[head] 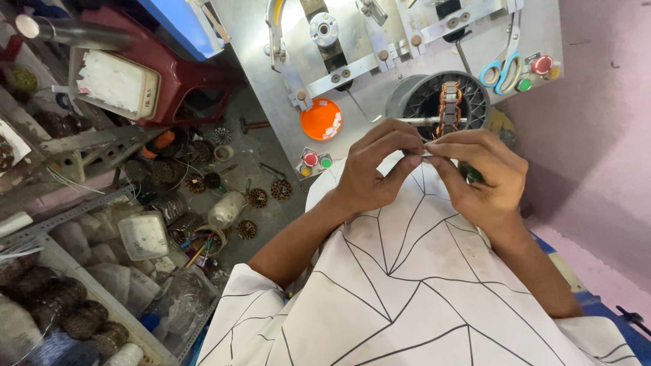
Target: The person repairs fan stators by using a hammer and a metal pipe to secure components, trimming wire with scissors, and using a screwdriver to arrange the internal copper wiring.
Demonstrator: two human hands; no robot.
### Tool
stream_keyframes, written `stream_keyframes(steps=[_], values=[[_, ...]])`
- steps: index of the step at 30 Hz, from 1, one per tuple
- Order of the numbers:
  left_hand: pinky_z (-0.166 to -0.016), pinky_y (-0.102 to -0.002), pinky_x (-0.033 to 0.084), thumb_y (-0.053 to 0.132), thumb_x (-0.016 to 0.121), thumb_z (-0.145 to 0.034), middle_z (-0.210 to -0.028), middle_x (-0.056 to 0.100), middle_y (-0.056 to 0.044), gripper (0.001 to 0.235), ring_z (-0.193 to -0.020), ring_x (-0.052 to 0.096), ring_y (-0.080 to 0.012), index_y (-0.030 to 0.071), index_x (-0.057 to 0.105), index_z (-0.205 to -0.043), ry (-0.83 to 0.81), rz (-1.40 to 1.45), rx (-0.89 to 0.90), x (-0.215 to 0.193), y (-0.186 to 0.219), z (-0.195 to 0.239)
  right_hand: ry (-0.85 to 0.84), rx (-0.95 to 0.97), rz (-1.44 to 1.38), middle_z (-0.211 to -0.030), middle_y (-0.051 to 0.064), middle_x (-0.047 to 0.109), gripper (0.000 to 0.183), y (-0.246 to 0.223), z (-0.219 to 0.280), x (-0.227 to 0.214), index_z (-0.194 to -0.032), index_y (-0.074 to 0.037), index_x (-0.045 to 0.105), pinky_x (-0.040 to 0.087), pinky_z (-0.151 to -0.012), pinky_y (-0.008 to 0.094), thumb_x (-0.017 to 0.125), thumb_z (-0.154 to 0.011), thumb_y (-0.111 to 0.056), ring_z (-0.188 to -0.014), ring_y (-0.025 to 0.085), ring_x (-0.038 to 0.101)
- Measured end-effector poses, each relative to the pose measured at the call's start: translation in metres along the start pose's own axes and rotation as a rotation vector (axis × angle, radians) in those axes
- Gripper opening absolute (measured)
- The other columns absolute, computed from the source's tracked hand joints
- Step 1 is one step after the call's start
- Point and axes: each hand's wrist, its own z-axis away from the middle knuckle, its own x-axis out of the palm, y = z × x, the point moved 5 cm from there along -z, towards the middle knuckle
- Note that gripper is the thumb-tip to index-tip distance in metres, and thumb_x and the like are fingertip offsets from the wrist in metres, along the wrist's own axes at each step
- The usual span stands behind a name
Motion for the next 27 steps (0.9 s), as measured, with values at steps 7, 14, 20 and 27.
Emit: stream_keyframes(steps=[7,14,20,27], values=[[-0.080,-0.033,0.055,-0.010,0.066,-0.094,-0.102,0.065,-0.012,0.020,-0.093,0.067,-0.0260,0.001,0.063,-0.111,-0.095,0.049,-0.036,0.020,-0.014,-0.003,0.040,0.105,-0.002,-0.100,0.011,0.069,0.018,0.020,0.014,0.008,-0.104,0.001,0.064,0.055,-0.075,0.027,0.072,-0.092,0.012,-0.085,0.018,0.070],[-0.083,-0.034,0.055,0.007,0.075,-0.094,-0.112,0.061,-0.009,0.027,-0.096,0.065,-0.0239,0.003,0.061,-0.117,-0.121,0.113,-0.082,0.029,-0.056,-0.017,0.216,0.332,-0.036,-0.097,0.011,0.069,0.012,0.054,0.036,-0.001,-0.113,0.003,0.068,0.052,-0.070,0.023,0.074,-0.105,0.009,-0.080,0.012,0.066],[-0.124,-0.040,0.036,0.012,0.074,-0.095,-0.148,0.050,-0.011,0.047,-0.142,0.046,-0.0308,0.008,0.061,-0.140,-0.213,0.223,0.151,0.028,-0.095,-0.041,0.201,0.205,0.182,-0.097,0.012,0.070,0.018,0.063,0.032,-0.003,-0.110,0.003,0.070,0.051,-0.069,0.024,0.081,-0.097,0.009,-0.079,0.014,0.067],[-0.126,-0.045,0.037,0.026,0.078,-0.102,-0.145,0.063,-0.011,0.039,-0.146,0.047,-0.0336,0.004,0.069,-0.133,-0.390,0.285,0.148,0.034,-0.121,-0.043,0.210,0.112,0.305,-0.102,0.013,0.069,0.022,0.055,0.028,0.006,-0.111,0.002,0.069,0.056,-0.072,0.027,0.082,-0.096,0.011,-0.080,0.018,0.069]])
